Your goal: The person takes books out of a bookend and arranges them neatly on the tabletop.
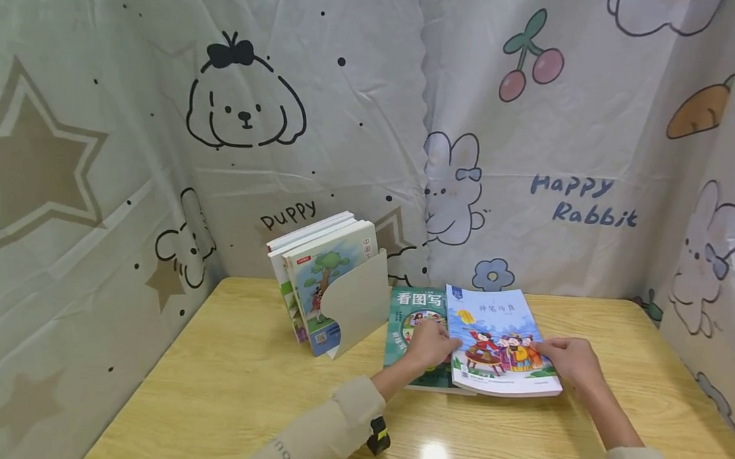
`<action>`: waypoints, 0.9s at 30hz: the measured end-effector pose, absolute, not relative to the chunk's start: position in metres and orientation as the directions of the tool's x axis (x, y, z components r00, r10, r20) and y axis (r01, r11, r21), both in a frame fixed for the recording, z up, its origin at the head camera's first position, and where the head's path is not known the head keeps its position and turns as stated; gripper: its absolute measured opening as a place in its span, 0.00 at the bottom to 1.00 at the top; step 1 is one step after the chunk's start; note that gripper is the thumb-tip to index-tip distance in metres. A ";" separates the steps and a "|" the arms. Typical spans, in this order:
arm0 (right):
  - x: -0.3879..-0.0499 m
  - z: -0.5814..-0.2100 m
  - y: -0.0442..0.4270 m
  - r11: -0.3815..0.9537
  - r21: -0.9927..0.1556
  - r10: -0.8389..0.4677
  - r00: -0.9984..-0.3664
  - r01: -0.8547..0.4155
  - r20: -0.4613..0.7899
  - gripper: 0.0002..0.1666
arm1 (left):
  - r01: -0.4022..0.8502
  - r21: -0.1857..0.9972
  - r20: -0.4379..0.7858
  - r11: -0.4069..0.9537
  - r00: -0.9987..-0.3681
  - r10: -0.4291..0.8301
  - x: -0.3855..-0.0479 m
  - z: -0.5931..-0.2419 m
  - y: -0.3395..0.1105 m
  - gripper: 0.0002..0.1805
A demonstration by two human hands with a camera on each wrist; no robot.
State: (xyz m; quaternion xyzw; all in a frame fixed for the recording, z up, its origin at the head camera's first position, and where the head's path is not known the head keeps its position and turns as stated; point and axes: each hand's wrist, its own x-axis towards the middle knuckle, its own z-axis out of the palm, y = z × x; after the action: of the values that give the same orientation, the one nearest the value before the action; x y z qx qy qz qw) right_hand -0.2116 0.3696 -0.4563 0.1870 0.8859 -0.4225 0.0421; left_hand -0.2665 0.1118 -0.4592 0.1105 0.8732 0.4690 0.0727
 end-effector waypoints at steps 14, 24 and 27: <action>-0.212 -0.464 0.378 0.502 -0.770 0.326 -0.911 0.393 -0.253 0.42 | -0.035 0.889 -0.171 0.456 -0.950 0.262 -0.264 -0.463 0.115 0.13; -0.209 -0.463 0.380 0.493 -0.778 0.342 -0.909 0.390 -0.239 0.40 | -0.041 0.902 -0.178 0.430 -0.942 0.285 -0.262 -0.470 0.122 0.06; -0.210 -0.464 0.381 0.506 -0.771 0.347 -0.910 0.387 -0.229 0.40 | -0.021 0.906 -0.170 0.422 -0.933 0.318 -0.262 -0.471 0.121 0.07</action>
State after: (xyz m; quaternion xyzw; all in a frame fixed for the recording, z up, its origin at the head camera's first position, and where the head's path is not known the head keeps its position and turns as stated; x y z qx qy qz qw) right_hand -0.2096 0.3809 -0.4644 0.2114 0.8675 -0.4497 0.0226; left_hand -0.2619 0.1208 -0.4706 0.0895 0.8280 0.5300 0.1598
